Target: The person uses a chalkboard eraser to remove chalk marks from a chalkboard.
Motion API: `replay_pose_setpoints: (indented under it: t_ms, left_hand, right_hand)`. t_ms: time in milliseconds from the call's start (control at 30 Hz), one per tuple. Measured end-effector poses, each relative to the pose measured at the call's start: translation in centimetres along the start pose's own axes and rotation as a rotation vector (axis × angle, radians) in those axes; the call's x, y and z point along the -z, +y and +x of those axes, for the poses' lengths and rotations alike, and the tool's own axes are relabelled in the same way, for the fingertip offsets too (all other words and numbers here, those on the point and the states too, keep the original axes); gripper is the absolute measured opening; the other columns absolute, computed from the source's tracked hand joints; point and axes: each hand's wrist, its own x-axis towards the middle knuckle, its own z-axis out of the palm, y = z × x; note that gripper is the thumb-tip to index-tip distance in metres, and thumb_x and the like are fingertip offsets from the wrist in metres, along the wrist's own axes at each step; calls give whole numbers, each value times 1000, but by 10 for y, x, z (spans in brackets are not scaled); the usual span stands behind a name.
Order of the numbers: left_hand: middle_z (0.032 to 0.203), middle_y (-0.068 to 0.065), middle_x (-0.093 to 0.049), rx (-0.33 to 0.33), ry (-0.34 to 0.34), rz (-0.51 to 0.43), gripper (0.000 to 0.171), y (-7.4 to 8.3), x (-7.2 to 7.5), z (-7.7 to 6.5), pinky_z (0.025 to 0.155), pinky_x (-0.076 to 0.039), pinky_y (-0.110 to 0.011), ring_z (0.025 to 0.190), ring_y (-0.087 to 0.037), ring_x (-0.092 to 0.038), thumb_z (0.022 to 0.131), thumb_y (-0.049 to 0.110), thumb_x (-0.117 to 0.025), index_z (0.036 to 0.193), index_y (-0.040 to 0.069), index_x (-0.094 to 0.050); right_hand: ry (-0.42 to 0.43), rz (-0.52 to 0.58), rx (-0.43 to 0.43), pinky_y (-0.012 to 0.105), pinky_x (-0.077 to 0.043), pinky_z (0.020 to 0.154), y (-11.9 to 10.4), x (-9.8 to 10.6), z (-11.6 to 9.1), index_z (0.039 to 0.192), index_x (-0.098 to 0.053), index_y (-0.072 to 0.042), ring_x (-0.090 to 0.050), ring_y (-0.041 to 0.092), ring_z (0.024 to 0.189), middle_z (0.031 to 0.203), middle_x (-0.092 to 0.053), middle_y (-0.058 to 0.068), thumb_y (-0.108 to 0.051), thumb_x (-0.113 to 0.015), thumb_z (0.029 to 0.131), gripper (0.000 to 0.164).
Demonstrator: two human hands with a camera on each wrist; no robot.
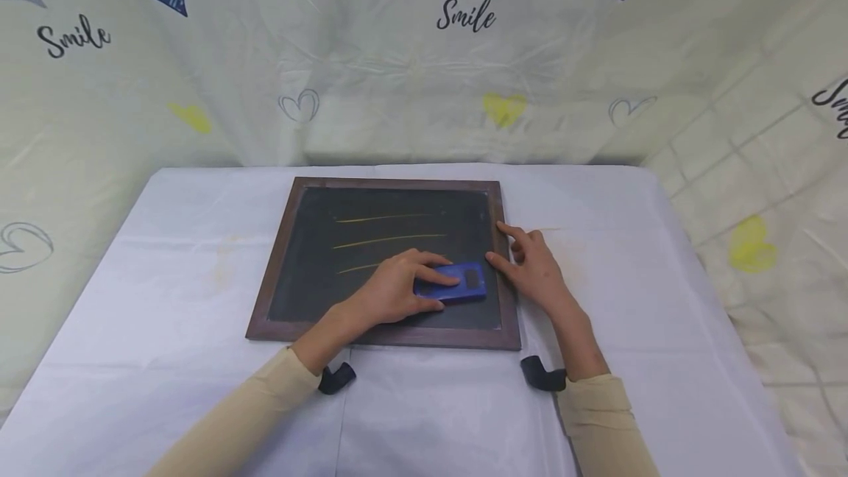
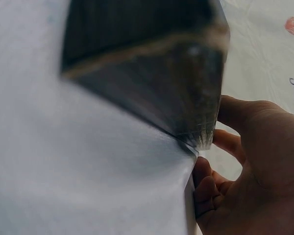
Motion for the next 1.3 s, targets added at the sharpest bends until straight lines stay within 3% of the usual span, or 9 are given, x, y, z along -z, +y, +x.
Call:
replay_pose_setpoints:
  t_ms: [867, 1300]
  left_hand:
    - [158, 6, -53, -10, -34, 74, 47, 6, 4, -5, 113, -50, -39, 138, -21, -53, 95, 32, -78, 140, 37, -66]
    - [158, 5, -53, -10, -31, 20, 46, -3, 10, -19, 111, -51, -39, 137, -20, -53, 95, 30, -79, 139, 36, -67]
  right_hand:
    - [-5, -4, -5, 40, -45, 80, -1, 0, -2, 161, -41, -12, -54, 33, 102, 122, -49, 25, -40, -67, 102, 69]
    - [-8, 5, 4, 40, -43, 80, -1, 1, -2, 161, -40, -12, -51, 32, 100, 120, -48, 24, -39, -66, 103, 69]
